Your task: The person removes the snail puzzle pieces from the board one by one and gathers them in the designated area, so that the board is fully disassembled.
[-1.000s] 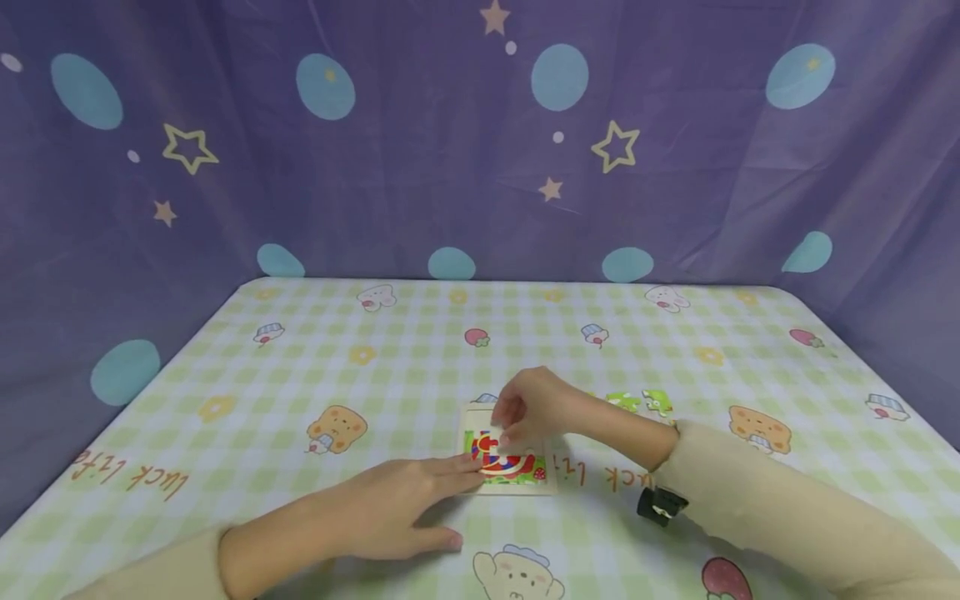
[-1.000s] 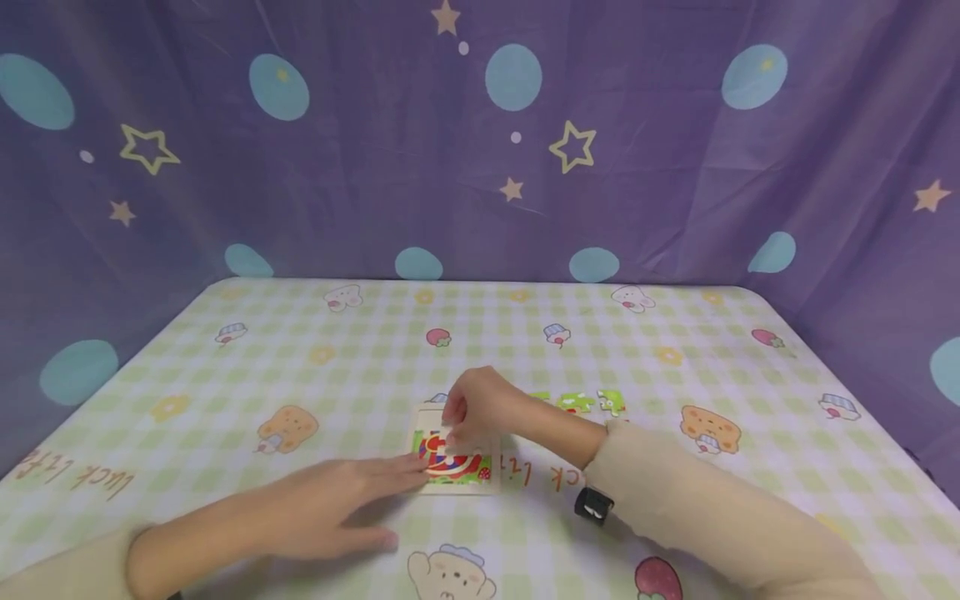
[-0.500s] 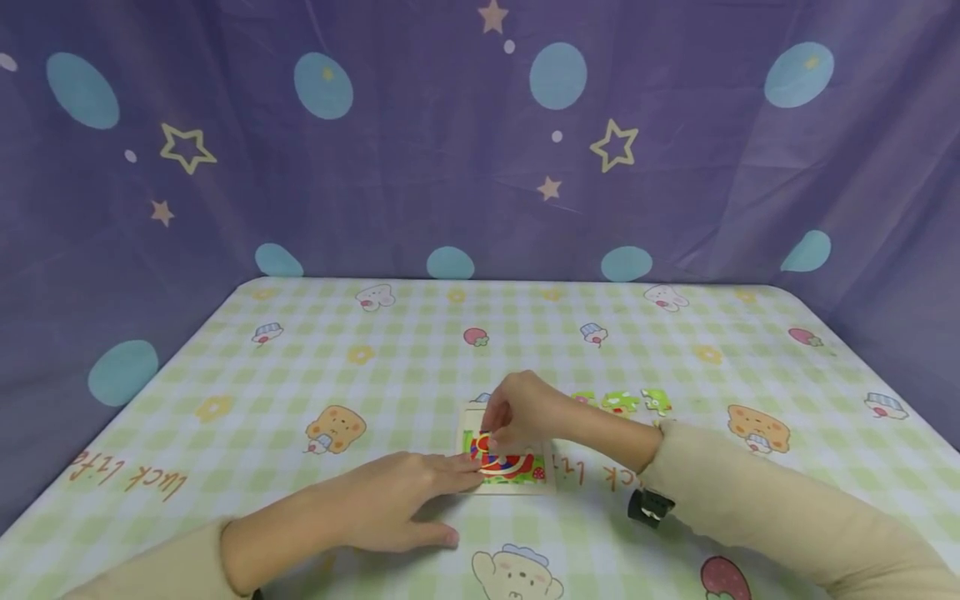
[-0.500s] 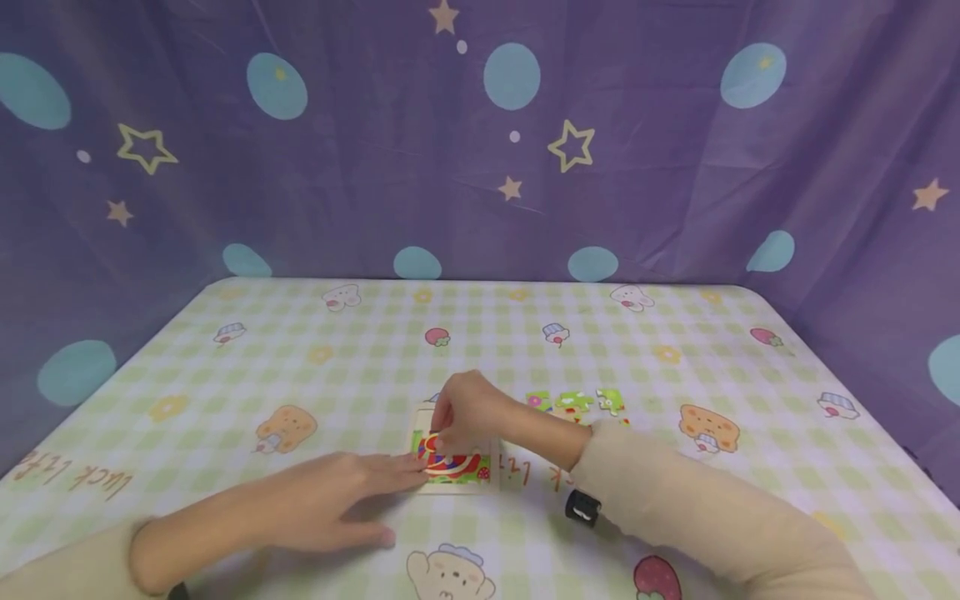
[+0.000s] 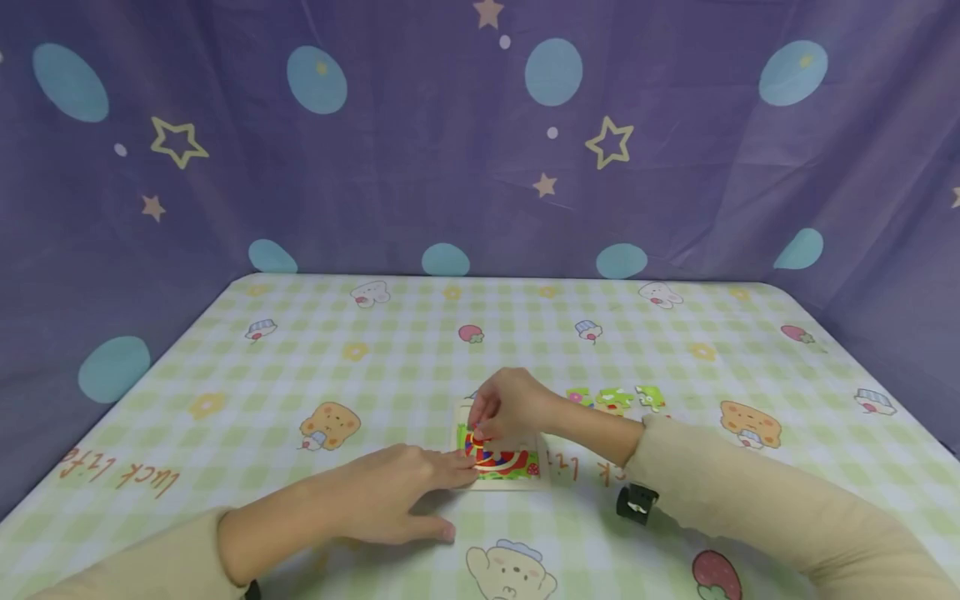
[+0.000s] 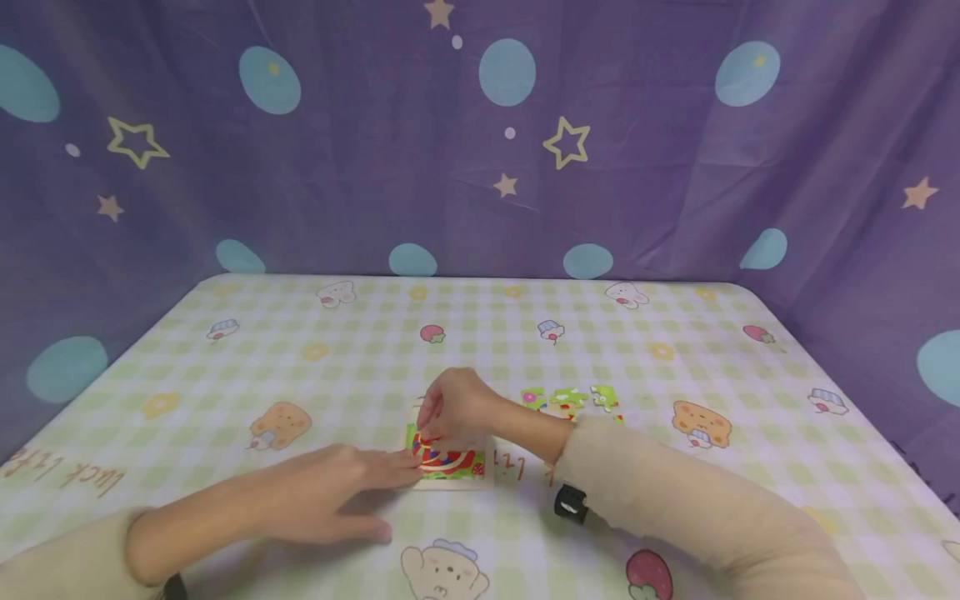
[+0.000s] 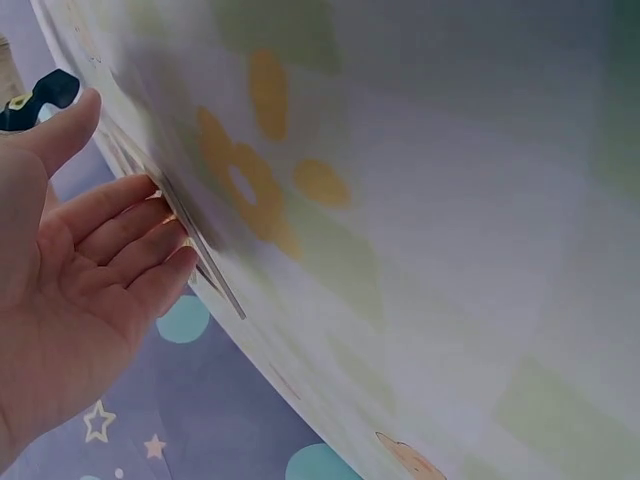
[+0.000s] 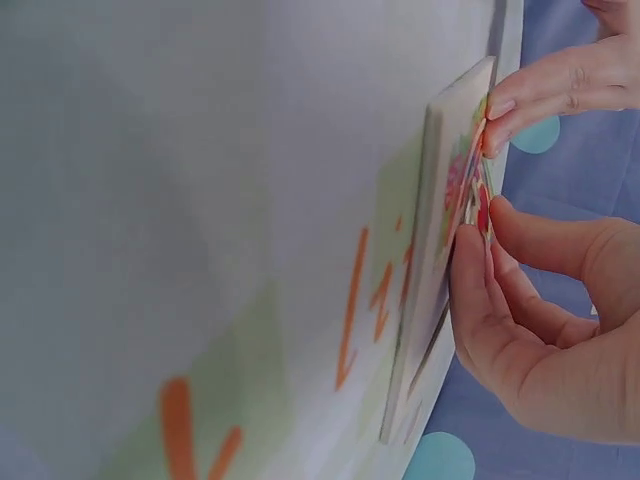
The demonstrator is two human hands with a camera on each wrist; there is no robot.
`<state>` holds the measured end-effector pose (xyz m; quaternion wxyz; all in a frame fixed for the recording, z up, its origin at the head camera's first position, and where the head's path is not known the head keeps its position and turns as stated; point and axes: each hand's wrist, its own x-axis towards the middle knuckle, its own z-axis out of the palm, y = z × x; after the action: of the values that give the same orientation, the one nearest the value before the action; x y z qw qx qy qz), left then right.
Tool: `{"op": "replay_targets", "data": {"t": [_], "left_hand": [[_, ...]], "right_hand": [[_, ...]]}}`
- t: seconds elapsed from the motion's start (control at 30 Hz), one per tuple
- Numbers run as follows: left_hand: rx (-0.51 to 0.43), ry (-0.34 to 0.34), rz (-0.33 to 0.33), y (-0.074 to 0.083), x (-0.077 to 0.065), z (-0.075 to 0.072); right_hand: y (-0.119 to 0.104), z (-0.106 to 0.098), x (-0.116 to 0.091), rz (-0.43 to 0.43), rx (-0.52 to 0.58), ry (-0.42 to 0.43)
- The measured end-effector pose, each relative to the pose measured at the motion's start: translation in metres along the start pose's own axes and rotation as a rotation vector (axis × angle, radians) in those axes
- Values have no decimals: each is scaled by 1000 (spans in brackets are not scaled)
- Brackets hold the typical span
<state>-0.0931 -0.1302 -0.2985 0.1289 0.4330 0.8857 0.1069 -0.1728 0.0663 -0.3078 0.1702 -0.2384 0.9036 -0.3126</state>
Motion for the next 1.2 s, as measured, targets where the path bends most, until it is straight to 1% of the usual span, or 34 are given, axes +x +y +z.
{"op": "replay_targets", "data": {"t": [0.2, 0.27, 0.4, 0.53, 0.63, 0.77, 0.97, 1.07, 1.2], "left_hand": [[-24, -8, -3, -1, -2, -1], [-27, -10, -3, -1, -2, -1], [-25, -7, -3, -2, -2, -1], [-12, 3, -6, -2, 0, -1], [-10, 6, -9, -2, 0, -1], [-13, 8, -10, -2, 0, -1], [3, 14, -17, -2, 0, 0], [5, 8, -21, -1, 0, 1], [14, 5, -19, -1, 0, 2]], "right_hand": [[3, 0, 3, 23, 45, 2], [4, -1, 4, 43, 65, 7], [7, -6, 2, 84, 60, 20], [15, -15, -2, 96, 44, 14], [25, -22, -7, 96, 54, 16], [37, -29, -16, 128, 102, 18], [56, -43, -35, 142, 150, 7], [66, -51, -46, 138, 147, 2], [75, -59, -56, 131, 75, 19]]}}
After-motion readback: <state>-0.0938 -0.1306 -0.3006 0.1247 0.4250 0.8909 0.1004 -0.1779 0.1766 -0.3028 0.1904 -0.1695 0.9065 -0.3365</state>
